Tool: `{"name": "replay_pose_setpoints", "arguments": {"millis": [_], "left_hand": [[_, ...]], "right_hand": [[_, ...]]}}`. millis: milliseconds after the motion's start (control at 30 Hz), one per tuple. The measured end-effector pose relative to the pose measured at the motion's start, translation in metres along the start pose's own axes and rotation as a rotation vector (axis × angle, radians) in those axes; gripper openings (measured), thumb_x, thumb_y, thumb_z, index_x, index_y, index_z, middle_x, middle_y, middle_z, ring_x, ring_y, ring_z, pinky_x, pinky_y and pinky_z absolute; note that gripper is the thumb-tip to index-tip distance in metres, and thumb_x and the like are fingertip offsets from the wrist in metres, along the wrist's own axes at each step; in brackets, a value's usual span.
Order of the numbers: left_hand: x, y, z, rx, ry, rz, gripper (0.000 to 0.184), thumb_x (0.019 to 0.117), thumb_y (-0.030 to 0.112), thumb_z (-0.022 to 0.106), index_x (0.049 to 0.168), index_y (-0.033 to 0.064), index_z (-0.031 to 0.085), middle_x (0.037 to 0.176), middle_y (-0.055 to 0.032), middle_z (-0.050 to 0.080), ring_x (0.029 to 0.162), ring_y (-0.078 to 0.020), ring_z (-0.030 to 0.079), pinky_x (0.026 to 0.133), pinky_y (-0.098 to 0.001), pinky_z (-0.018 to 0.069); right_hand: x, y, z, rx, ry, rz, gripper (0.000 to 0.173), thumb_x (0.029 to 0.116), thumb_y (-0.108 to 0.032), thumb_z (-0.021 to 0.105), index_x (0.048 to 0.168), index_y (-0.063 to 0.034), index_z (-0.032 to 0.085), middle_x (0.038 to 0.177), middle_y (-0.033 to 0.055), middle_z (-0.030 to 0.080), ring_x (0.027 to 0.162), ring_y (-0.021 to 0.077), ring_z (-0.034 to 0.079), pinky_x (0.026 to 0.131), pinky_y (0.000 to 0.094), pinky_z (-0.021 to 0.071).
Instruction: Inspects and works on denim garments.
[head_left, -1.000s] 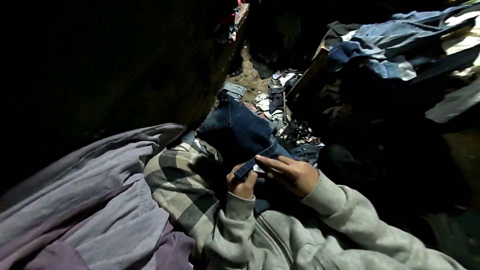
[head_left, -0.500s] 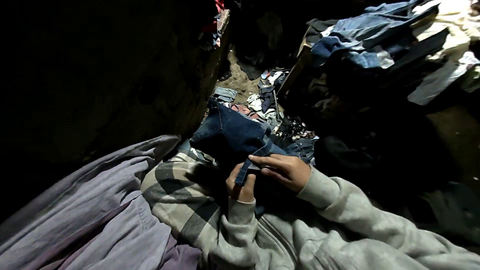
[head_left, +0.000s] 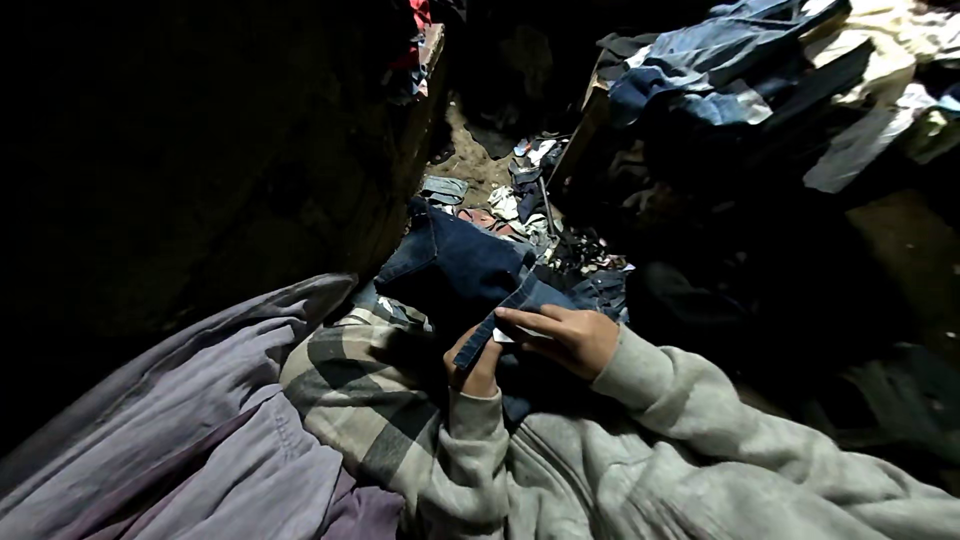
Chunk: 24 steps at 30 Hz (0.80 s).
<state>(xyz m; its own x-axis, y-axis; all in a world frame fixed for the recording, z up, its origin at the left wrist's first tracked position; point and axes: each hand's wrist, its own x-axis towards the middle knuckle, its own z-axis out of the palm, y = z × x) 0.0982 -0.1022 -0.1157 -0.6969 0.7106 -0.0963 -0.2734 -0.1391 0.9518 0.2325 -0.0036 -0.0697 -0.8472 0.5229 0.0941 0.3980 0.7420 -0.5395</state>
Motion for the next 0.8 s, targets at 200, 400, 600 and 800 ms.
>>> {"name": "replay_pose_setpoints", "arguments": {"millis": [200, 400, 600, 800], "left_hand": [[-0.003, 0.006, 0.006, 0.068, 0.057, -0.036, 0.016, 0.0734, -0.011, 0.061, 0.086, -0.0053, 0.07, 0.077, 0.0071, 0.072, 0.077, 0.0072, 0.067, 0.075, -0.0139, 0.0558], [-0.004, 0.0, 0.005, 0.009, 0.106, -0.058, 0.019, 0.0704, -0.011, 0.061, 0.083, -0.0004, 0.071, 0.076, 0.0077, 0.073, 0.075, 0.0049, 0.068, 0.074, -0.016, 0.0571], [-0.007, -0.002, 0.008, 0.056, 0.073, 0.027, 0.016, 0.0727, -0.009, 0.063, 0.086, -0.005, 0.072, 0.079, 0.005, 0.074, 0.079, 0.0059, 0.068, 0.076, -0.0146, 0.0563], [-0.008, 0.006, 0.012, 0.206, 0.053, 0.082, 0.019, 0.0769, -0.006, 0.061, 0.092, -0.0151, 0.067, 0.084, -0.0033, 0.071, 0.081, 0.0077, 0.064, 0.078, -0.011, 0.0519]], "right_hand": [[0.009, -0.008, 0.014, -0.052, 0.093, -0.024, 0.04, 0.1006, -0.03, 0.059, 0.14, -0.0223, 0.065, 0.079, 0.0162, 0.065, 0.058, 0.031, 0.064, 0.05, 0.0457, 0.0534], [0.008, -0.007, 0.011, -0.048, 0.058, -0.027, 0.041, 0.1017, -0.033, 0.057, 0.142, -0.0244, 0.063, 0.081, 0.0158, 0.066, 0.059, 0.0307, 0.064, 0.051, 0.0458, 0.0533], [0.001, -0.008, 0.005, -0.033, 0.033, 0.054, 0.041, 0.1025, -0.032, 0.056, 0.143, -0.0273, 0.062, 0.084, 0.0172, 0.067, 0.062, 0.0326, 0.065, 0.053, 0.0485, 0.0538], [0.007, -0.009, 0.005, 0.046, 0.017, 0.084, 0.039, 0.1041, -0.033, 0.054, 0.14, -0.0234, 0.064, 0.09, 0.0176, 0.07, 0.069, 0.0341, 0.068, 0.058, 0.0513, 0.0552]]}}
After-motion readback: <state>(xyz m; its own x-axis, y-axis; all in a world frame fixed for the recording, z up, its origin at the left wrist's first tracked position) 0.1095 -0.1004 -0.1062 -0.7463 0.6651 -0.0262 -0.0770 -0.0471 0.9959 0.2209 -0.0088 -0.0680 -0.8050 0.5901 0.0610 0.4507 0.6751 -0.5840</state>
